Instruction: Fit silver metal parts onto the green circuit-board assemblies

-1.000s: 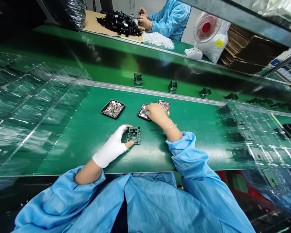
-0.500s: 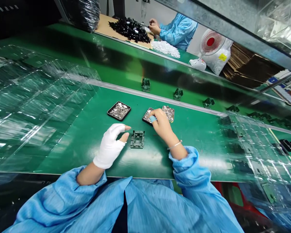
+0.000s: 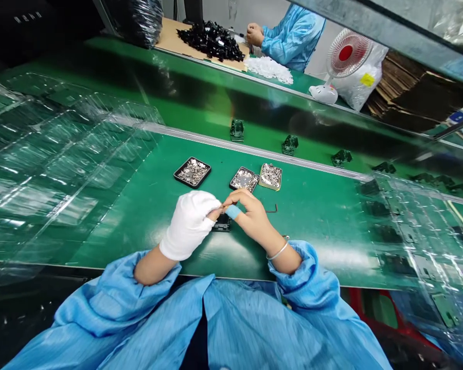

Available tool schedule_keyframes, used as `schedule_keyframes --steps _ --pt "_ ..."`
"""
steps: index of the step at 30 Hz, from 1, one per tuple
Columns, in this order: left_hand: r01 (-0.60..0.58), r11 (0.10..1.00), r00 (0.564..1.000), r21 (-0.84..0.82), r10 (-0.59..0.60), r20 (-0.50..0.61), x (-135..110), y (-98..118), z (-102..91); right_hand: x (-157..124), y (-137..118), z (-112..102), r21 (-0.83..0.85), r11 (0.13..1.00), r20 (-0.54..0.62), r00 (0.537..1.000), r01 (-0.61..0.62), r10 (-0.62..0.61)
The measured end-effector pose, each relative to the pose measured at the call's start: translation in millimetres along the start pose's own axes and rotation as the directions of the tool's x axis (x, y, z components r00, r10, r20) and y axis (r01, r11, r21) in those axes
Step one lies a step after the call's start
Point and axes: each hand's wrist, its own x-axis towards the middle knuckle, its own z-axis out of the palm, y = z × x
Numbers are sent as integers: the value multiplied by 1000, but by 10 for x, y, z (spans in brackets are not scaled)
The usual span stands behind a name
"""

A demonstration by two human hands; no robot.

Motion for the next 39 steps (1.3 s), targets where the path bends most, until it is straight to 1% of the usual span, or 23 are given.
schedule_keyframes --steps 1,3,4,6,8,9,10,11,13,14,15,17,20,22,25,27,30,32,33,35,37,39 --pt "-57 995 998 85 56 21 -6 -5 -13 -5 -5 -8 19 1000 24 999 -21 21" --pt "-131 970 990 205 117 83 -27 -7 -38 -17 -13 -31 41 998 97 994 -52 48" --pt "-148 963 986 227 127 107 -44 -7 -45 -22 -15 -47 45 997 139 989 -56 49" --pt "-144 971 987 190 125 105 -94 -17 -44 -33 -9 -88 40 998 199 980 -38 29" --pt "-83 994 994 73 78 72 -158 -48 -19 -42 9 -136 19 1000 192 981 -16 12" --pt "-42 999 996 -2 42 81 -192 -71 0 -46 22 -156 2 1000 169 985 -15 14" --pt "9 998 993 -70 0 121 -223 -96 23 -50 37 -172 -18 1000 146 989 -20 22" --pt "69 990 981 -122 -45 188 -251 -122 47 -53 53 -180 -42 999 131 991 -29 35" --pt "190 967 936 -167 -127 329 -290 -160 92 -58 86 -173 -110 993 147 988 -34 50" --pt "236 957 916 -168 -161 367 -300 -169 110 -60 100 -159 -153 988 168 985 -25 51" --pt "264 951 909 -164 -187 373 -303 -170 124 -62 113 -141 -198 980 190 981 -12 50" --pt "251 955 929 -156 -192 316 -299 -150 140 -66 131 -104 -280 960 225 973 17 48" --pt "147 982 972 -115 -122 199 -286 -97 143 -67 141 -78 -337 941 250 966 31 58" --pt "82 994 985 -79 -69 155 -284 -69 139 -65 135 -82 -347 937 267 962 32 65" --pt "0 999 991 -41 5 130 -296 -54 134 -61 111 -91 -360 932 293 953 38 74" --pt "-34 999 991 -25 37 125 -313 -57 138 -62 89 -82 -382 924 289 953 29 90" --pt "-40 999 992 -2 40 120 -343 -70 148 -76 68 -48 -417 909 242 962 -13 125" --pt "-22 1000 991 -3 22 131 -344 -77 138 -91 65 -25 -401 915 210 967 -47 142" --pt "-5 1000 988 -15 8 153 -332 -78 121 -99 66 -15 -381 922 207 966 -64 153" --pt "46 997 970 -56 -32 239 -272 -67 61 -111 67 -2 -346 934 223 959 -89 174" --pt "113 991 933 -75 -80 352 -167 -35 -27 -119 61 11 -341 936 247 952 -91 182" --pt "153 988 883 -18 -128 452 -36 19 -117 -125 46 28 -360 930 253 952 -72 172"
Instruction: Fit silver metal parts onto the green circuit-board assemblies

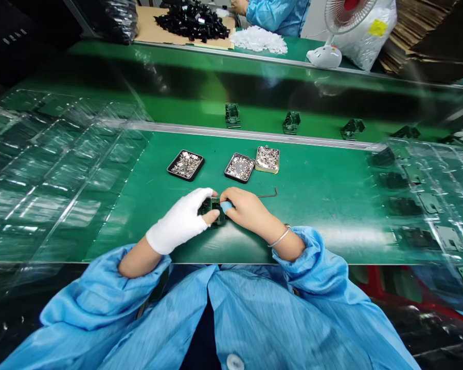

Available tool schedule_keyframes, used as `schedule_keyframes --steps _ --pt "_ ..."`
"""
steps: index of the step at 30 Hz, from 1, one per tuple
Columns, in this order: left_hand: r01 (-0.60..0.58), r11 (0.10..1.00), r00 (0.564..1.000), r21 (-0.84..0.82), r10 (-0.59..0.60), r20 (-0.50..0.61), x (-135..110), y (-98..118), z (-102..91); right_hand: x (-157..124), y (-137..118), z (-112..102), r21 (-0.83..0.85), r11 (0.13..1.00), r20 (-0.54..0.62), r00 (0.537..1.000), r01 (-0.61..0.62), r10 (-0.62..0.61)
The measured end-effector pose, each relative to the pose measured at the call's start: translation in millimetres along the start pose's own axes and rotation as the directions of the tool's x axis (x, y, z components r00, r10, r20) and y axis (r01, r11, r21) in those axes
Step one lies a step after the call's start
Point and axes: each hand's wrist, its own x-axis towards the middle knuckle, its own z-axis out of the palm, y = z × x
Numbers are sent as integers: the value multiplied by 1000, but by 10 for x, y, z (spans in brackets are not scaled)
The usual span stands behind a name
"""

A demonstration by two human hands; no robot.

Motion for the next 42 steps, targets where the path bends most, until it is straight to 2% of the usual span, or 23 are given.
schedule_keyframes --steps 3,6,8,13,16,18,21,24,27,29,31,33,38,42 --pt "46 974 990 222 -75 123 103 137 -151 -5 -31 27 -35 999 1 1000 19 -19" --pt "25 893 976 450 -120 184 160 246 -191 -10 -45 57 -46 998 -2 999 37 -37" --pt "3 858 974 514 -119 194 165 279 -168 -10 -51 77 -52 998 -8 999 40 -40" --pt "15 845 983 535 -110 147 148 246 -89 -2 -91 112 -83 996 -3 1000 24 -24" --pt "28 911 988 411 -88 128 157 168 -92 3 -84 119 -55 998 -21 999 -27 26" --pt "28 978 997 207 -41 61 151 86 -105 4 -44 118 -11 995 -36 995 -97 97" --pt "48 997 997 -52 -51 -59 86 -64 -84 -6 53 96 40 978 13 978 -206 206" --pt "45 997 997 -65 -49 -63 -44 -205 30 -43 173 24 16 975 79 972 -222 220" --pt "49 995 995 -87 -56 -81 -179 -299 196 -95 323 -75 -109 978 5 984 -178 180" --pt "93 982 987 -164 -112 -115 -242 -318 283 -124 422 -119 -218 957 -43 982 -191 186" --pt "141 963 977 -229 -172 -124 -280 -300 325 -145 487 -129 -280 937 -39 978 -207 204" --pt "170 955 977 -242 -196 -87 -298 -255 323 -161 495 -111 -252 952 9 984 -172 180" --pt "152 961 988 -229 -152 19 -316 -181 288 -192 362 -36 15 1000 125 992 -27 25" --pt "136 963 990 -231 -138 8 -329 -212 322 -202 321 1 13 1000 159 987 17 -19"
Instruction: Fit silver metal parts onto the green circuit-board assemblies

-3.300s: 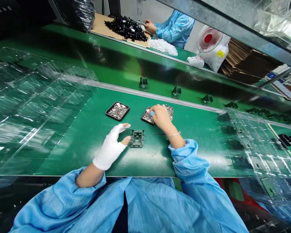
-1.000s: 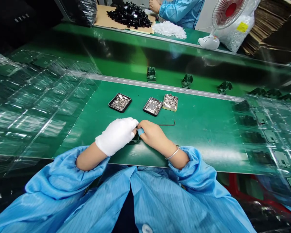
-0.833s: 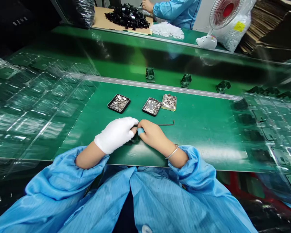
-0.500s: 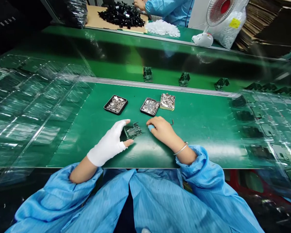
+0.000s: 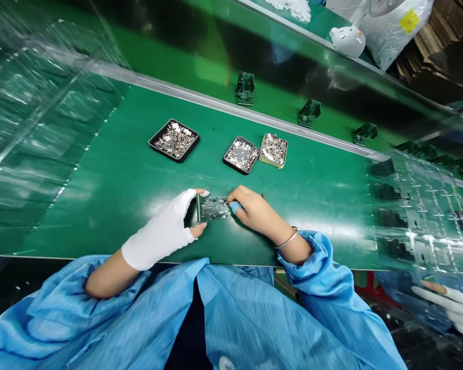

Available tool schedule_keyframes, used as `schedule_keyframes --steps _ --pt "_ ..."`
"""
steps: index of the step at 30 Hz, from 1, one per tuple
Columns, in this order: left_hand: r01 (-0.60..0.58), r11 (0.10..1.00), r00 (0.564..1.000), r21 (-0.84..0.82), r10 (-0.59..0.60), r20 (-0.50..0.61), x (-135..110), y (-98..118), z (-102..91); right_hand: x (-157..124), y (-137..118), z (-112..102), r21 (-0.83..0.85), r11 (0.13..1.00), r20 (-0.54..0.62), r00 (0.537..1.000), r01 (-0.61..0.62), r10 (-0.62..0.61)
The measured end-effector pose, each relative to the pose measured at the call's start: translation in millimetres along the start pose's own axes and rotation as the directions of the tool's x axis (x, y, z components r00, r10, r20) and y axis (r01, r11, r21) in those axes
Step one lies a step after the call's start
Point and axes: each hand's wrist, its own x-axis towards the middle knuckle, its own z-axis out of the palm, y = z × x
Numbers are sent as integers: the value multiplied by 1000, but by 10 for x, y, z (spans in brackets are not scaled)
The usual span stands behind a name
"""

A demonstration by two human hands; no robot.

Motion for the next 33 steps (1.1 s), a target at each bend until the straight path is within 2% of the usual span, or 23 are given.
schedule_keyframes --steps 4,9,11,14,16,21,23,26,30,33 --pt "-19 1000 1000 24 19 9 -12 -22 13 7 -51 12 -63 998 62 998 -6 10" --pt "-26 999 999 31 25 26 -20 -4 -3 16 -157 4 -148 981 101 985 -127 143" --pt "-20 999 999 26 19 26 -19 5 -9 4 -132 -17 -94 986 95 985 -134 143" --pt "-8 1000 999 22 8 31 -16 12 -15 -33 -52 -59 39 996 98 992 -85 81" --pt "-6 1000 999 24 5 33 -16 11 -16 -55 -37 -74 60 996 120 991 -61 53" --pt "10 1000 999 16 -11 43 -12 3 -22 -58 -184 -39 -115 989 170 979 -93 111" --pt "17 1000 999 12 -17 45 -13 2 -26 -55 -207 -31 -127 984 163 976 -124 144" --pt "-14 1000 1000 20 14 6 -19 -1 -23 -63 -124 -59 1 993 99 989 -115 114" --pt "-140 989 985 44 144 -100 -30 -10 -5 -45 12 -80 77 997 -147 988 -27 38" --pt "-210 976 963 56 217 -162 -43 -16 4 11 -1 -35 170 985 -192 981 -8 41"
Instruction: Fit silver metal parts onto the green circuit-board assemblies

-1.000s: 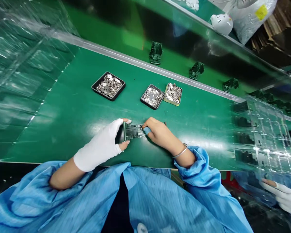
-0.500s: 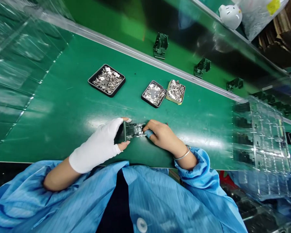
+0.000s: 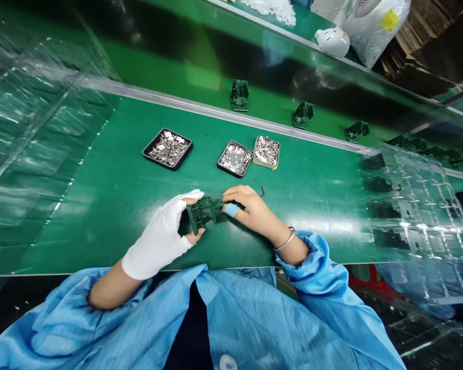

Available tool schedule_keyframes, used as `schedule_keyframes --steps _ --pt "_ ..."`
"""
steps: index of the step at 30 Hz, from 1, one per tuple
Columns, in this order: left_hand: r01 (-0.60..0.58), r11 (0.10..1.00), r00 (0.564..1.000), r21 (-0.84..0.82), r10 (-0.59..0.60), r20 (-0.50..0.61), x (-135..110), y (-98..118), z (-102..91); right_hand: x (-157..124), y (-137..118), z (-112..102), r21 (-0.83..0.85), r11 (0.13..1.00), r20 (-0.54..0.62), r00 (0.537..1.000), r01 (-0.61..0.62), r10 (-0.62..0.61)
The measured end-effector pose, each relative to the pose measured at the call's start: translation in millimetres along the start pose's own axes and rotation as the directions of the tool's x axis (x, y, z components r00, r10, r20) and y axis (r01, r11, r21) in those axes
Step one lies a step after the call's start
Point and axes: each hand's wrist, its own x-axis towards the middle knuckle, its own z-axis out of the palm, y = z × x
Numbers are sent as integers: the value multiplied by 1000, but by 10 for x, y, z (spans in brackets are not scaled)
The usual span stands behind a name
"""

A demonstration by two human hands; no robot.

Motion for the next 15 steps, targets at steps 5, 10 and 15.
schedule_keyframes --steps 5,10,15 --pt "-91 996 993 0 91 -70 2 -16 -2 28 -162 84 22 998 -80 995 60 -58" --pt "-72 987 995 145 81 -59 45 -107 59 -23 -335 123 -258 906 153 940 337 -306" --pt "-80 979 997 185 76 30 53 -193 92 177 -70 -266 -272 956 -48 990 114 -132"
